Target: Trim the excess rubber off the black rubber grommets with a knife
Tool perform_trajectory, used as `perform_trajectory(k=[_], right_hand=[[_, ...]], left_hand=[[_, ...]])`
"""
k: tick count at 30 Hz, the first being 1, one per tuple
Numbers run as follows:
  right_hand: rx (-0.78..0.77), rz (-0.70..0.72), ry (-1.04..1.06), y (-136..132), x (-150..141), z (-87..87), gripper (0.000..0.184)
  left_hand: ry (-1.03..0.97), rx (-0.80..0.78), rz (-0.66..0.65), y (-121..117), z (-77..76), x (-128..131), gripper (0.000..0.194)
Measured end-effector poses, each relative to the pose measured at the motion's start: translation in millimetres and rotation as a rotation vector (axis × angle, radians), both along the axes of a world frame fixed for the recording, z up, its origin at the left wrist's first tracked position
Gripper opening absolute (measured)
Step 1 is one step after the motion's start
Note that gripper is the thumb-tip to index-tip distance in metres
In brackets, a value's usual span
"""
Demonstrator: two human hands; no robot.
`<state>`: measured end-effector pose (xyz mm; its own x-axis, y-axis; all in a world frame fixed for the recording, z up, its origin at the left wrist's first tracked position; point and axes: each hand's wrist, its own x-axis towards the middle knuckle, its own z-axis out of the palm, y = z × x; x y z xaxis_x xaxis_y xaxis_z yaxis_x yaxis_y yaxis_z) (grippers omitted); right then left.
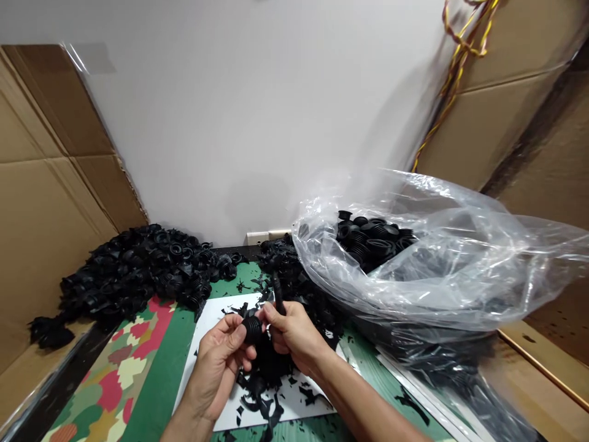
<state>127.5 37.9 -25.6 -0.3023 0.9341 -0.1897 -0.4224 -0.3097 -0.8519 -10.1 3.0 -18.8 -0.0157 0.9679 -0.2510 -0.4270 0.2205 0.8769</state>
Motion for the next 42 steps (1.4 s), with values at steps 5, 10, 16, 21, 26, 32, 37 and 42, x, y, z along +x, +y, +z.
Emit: perform_trajectory(k=[5, 10, 16, 21, 26, 32, 37, 42], right_hand=[[0.377, -0.207, -0.180, -4, 2, 3.5, 0.013], [0.665, -0.284, -0.353, -11, -5, 5.7, 0.010], [0.783, -0.395, -0.520, -15, -14, -4.0, 0.016], [0.854, -0.356, -0.503, -13, -15, -4.8, 0.012], [0.785, -0.371, -0.462, -15, -19, -4.8, 0.016], [0.629, -0.339, -0.394, -20, -30, -15.3, 0.021], [0.780, -0.363, -0.495, -18, -19, -8.4, 0.022], [0.894, -0.371, -0.532, -16, -8, 3.6, 0.016]], left_hand=[[-0.045, -0.026, 0.057, 1, 0.5, -2, 0.042], [-0.074, -0.012, -0.007, -2, 1.5, 0, 0.042], [-0.048, 0.036, -0.045, -7, 1.4, 4, 0.042], [-0.012, 0.039, 0.043, -5, 0.6, 4, 0.044], [-0.027, 0.057, 0.080, -4, -0.2, 6, 0.046], [0.026, 0.163, 0.034, -9, -3.5, 9, 0.035], [0.021, 0.147, 0.049, -9, -1.0, 5, 0.038], [-0.013, 0.091, 0.121, -6, 3.5, 2, 0.045]])
